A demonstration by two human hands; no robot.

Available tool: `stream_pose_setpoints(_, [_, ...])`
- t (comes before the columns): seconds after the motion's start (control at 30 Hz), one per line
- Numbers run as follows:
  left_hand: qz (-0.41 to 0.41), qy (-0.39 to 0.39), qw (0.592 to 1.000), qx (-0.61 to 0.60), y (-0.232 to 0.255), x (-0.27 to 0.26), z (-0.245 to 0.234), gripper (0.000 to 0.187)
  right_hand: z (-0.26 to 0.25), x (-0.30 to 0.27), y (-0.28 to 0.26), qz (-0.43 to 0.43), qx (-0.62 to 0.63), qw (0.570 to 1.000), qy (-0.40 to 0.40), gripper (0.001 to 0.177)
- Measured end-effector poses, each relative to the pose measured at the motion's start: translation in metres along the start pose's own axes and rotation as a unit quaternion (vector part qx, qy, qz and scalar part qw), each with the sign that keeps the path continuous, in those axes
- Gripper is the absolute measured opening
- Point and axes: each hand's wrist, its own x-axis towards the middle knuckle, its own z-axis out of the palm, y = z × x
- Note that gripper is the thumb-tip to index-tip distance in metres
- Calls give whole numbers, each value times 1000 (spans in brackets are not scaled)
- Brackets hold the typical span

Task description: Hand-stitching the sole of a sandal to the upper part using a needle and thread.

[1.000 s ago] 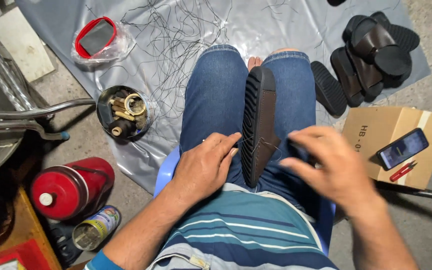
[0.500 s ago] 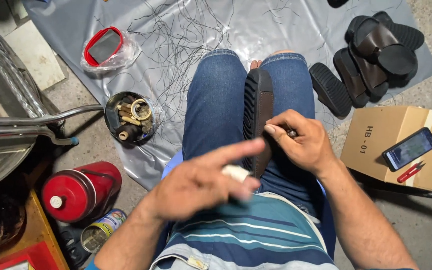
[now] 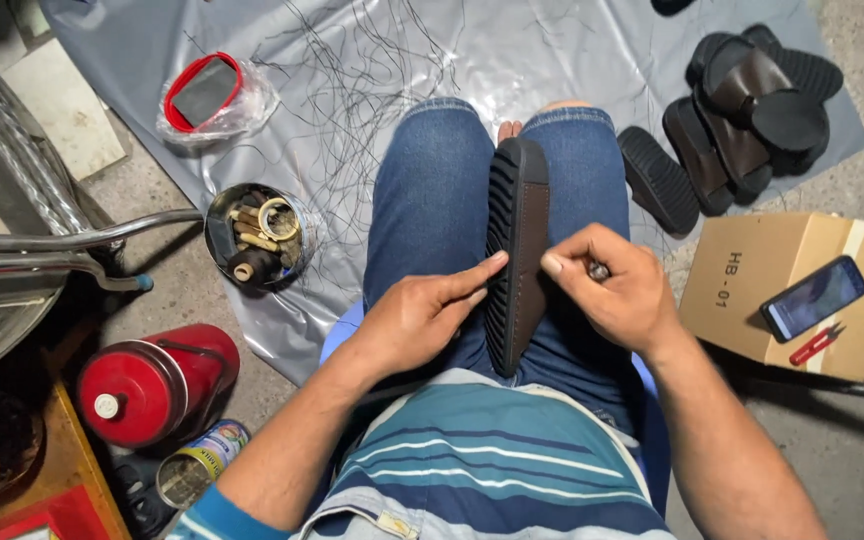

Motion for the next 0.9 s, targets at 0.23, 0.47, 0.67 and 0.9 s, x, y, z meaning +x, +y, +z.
stream_pose_setpoints(0.23, [-129,158,967,155,-38,-31,-73,27,-52,-9,-30,-3,-159,960,-229,40])
stream_pose_setpoints(0.47, [188,153,943,230,-10,-7,-18,25,-37,11,-22,-143,-328,884,-301,43])
stream_pose_setpoints(0.67, [160,88,974,138,-9,-3,21,32,-35,18,-15,-154,-360,872,-294,41])
stream_pose_setpoints(0.9, [102,175,971,130,-20,-7,47,28,-33,19,-18,-161,-379,865,-287,38])
